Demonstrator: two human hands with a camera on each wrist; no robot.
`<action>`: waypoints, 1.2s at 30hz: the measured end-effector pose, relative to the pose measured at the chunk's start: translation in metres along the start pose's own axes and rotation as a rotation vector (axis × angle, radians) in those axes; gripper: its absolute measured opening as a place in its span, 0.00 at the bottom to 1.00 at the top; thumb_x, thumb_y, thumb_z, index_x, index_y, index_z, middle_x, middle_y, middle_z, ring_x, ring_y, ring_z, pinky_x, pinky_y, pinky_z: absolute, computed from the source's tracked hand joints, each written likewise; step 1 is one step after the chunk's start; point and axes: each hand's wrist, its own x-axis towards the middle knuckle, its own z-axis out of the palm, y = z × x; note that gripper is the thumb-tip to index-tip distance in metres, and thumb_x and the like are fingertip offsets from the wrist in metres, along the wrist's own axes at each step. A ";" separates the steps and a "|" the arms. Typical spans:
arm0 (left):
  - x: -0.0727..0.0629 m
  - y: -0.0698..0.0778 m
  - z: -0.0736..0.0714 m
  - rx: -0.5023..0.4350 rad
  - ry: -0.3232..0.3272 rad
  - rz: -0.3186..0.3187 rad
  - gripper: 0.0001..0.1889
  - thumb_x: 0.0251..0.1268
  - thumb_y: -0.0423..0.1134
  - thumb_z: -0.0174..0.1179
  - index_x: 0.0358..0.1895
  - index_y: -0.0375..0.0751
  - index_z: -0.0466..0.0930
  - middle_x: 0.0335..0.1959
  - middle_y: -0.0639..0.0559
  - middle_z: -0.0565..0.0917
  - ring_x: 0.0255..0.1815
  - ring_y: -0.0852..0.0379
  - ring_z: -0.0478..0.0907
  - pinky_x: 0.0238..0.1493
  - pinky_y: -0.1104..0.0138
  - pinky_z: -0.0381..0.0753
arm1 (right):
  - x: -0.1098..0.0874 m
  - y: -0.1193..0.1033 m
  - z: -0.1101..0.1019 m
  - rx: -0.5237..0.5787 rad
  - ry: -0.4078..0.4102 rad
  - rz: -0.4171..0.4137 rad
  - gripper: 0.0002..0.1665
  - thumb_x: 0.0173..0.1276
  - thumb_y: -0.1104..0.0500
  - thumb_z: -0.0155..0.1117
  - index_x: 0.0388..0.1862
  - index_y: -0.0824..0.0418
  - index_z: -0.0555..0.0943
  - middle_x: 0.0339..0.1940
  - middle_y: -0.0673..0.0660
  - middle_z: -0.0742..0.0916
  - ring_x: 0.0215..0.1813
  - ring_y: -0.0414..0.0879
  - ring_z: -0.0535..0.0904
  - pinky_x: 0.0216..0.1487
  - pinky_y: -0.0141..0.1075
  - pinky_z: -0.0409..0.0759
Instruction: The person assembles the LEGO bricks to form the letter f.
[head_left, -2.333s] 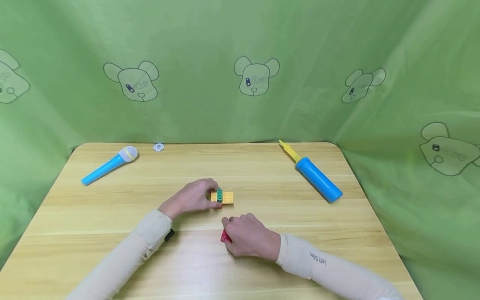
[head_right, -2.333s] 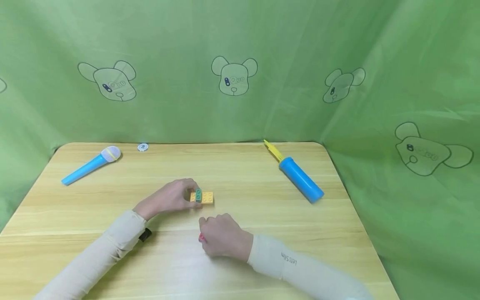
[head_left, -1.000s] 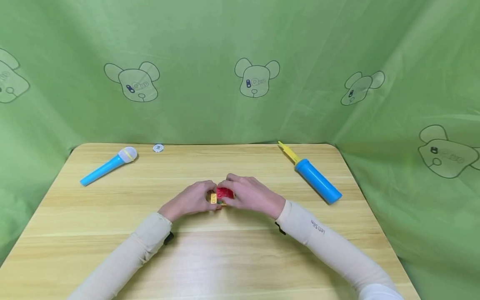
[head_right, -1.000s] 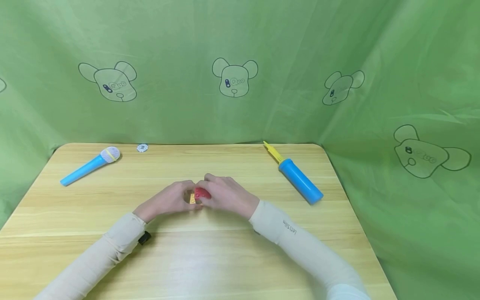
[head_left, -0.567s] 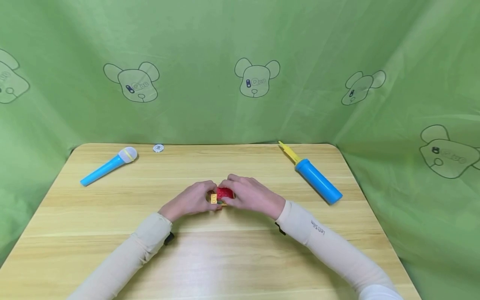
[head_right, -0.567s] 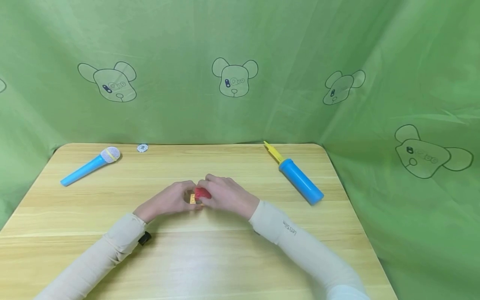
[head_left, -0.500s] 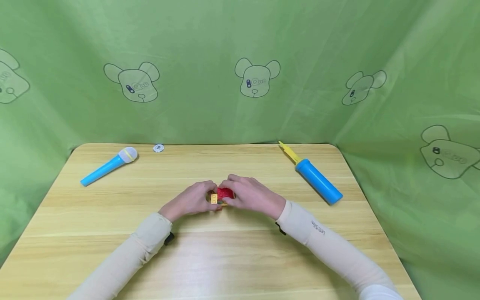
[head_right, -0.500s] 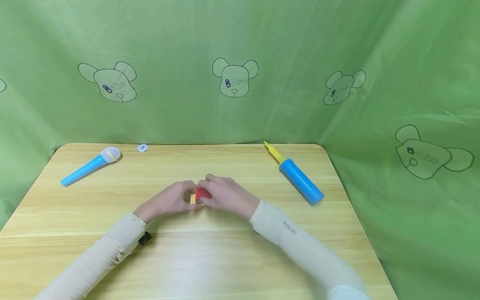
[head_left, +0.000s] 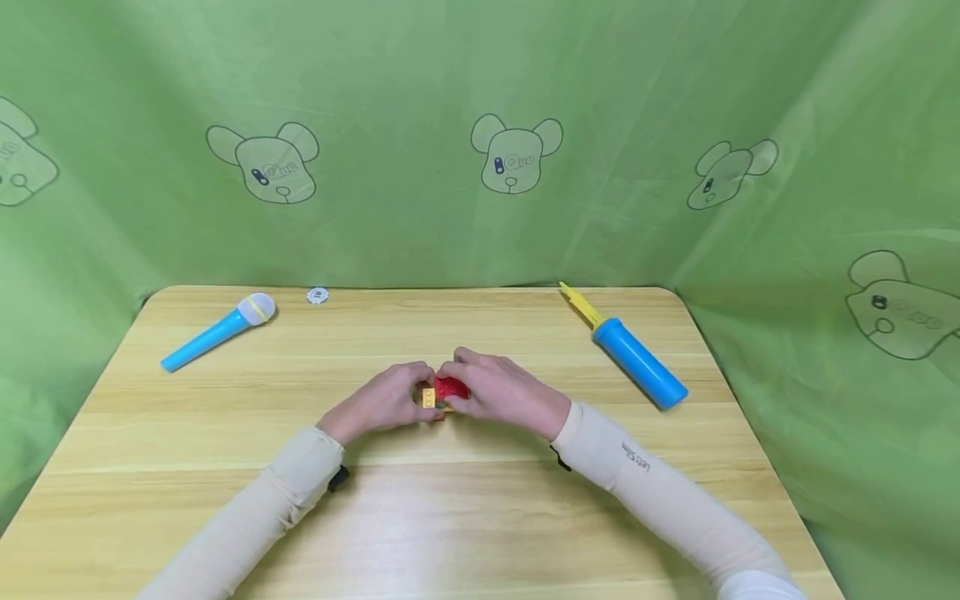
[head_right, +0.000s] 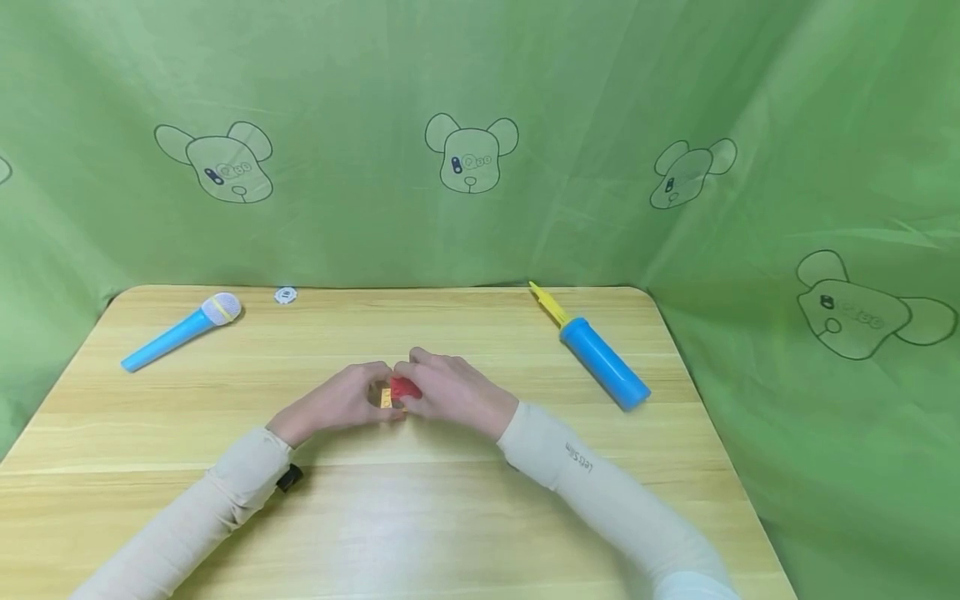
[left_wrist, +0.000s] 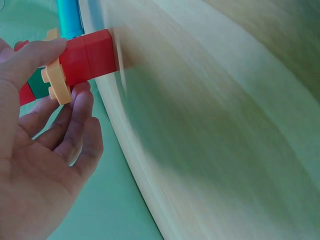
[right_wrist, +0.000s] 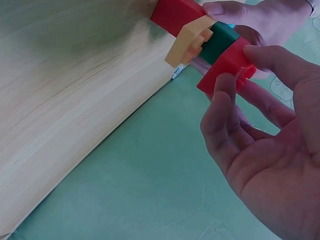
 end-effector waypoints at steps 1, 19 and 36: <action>0.000 0.001 0.000 -0.007 0.000 0.001 0.18 0.55 0.45 0.75 0.44 0.42 0.81 0.36 0.57 0.81 0.35 0.57 0.77 0.37 0.67 0.78 | 0.000 0.000 0.000 -0.003 -0.002 0.000 0.18 0.67 0.55 0.71 0.55 0.56 0.82 0.36 0.49 0.77 0.30 0.41 0.73 0.30 0.28 0.75; -0.004 0.006 0.003 -0.005 -0.014 -0.023 0.18 0.57 0.44 0.74 0.45 0.41 0.81 0.37 0.57 0.82 0.35 0.58 0.77 0.37 0.67 0.78 | 0.001 -0.004 -0.003 0.026 -0.033 0.006 0.12 0.67 0.57 0.71 0.48 0.56 0.83 0.34 0.49 0.76 0.31 0.41 0.73 0.31 0.29 0.75; -0.001 0.002 -0.001 -0.355 0.021 -0.038 0.53 0.45 0.30 0.79 0.73 0.38 0.53 0.46 0.45 0.79 0.47 0.45 0.81 0.53 0.54 0.81 | 0.025 0.036 -0.021 0.313 -0.053 0.152 0.16 0.72 0.59 0.62 0.56 0.64 0.78 0.40 0.54 0.86 0.37 0.43 0.82 0.38 0.32 0.82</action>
